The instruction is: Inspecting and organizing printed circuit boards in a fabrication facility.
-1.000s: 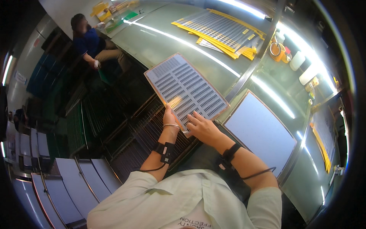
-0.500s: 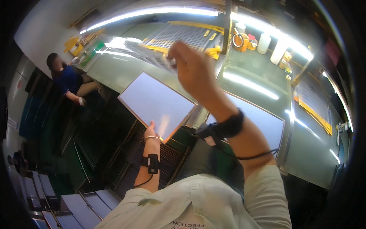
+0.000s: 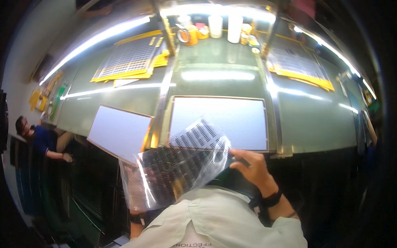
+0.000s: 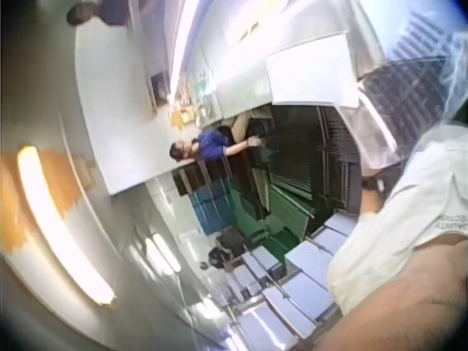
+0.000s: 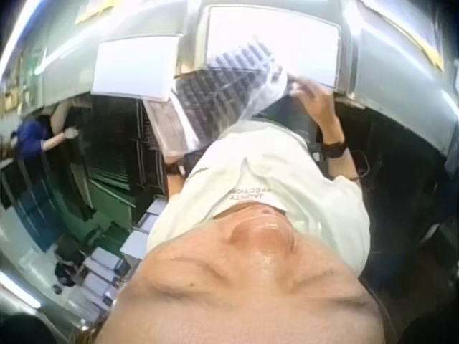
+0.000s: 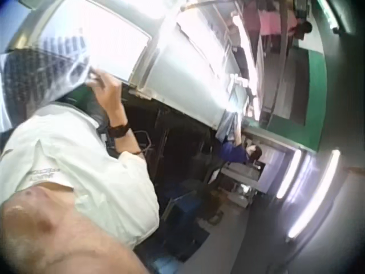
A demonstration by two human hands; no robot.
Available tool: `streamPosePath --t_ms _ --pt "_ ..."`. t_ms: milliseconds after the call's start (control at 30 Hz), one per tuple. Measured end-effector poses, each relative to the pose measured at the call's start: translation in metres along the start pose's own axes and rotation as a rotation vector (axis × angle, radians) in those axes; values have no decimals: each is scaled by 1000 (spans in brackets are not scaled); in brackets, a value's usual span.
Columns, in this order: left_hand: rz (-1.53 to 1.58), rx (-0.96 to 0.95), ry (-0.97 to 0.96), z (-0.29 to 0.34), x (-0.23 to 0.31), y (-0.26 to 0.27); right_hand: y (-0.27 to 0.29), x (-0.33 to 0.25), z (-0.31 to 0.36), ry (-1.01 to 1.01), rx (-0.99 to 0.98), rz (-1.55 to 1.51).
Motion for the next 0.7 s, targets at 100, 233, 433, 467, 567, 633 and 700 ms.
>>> streamPosePath --t_ms 100,233,433,467,567,633,700 --pt "64 -130 197 28 -26 -43 -1 28 53 -336 -5 -232" --pt "-110 -129 267 47 -47 -67 4 59 92 -731 169 -536" --pt "-886 97 242 52 -54 -85 26 80 104 -857 179 -491" --pt "-966 129 57 41 -48 -95 26 86 100 -925 182 -443" --pt "-963 87 -450 -10 -33 -134 35 102 72 -595 332 -68" --pt "-1004 37 -552 -46 -24 -156 34 110 58 -506 361 176" --pt "-1018 -9 -515 -75 -21 -168 31 115 50 -469 349 431"
Point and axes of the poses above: each hand's wrist, its own z-axis away from the middle knuckle, its own y-axis out of the back of the hand, x = y × z, the point moved 2 cm from there along -z, towards the middle knuckle, and after that the axes turned 8 degrees about z, right-handed, at the moved point
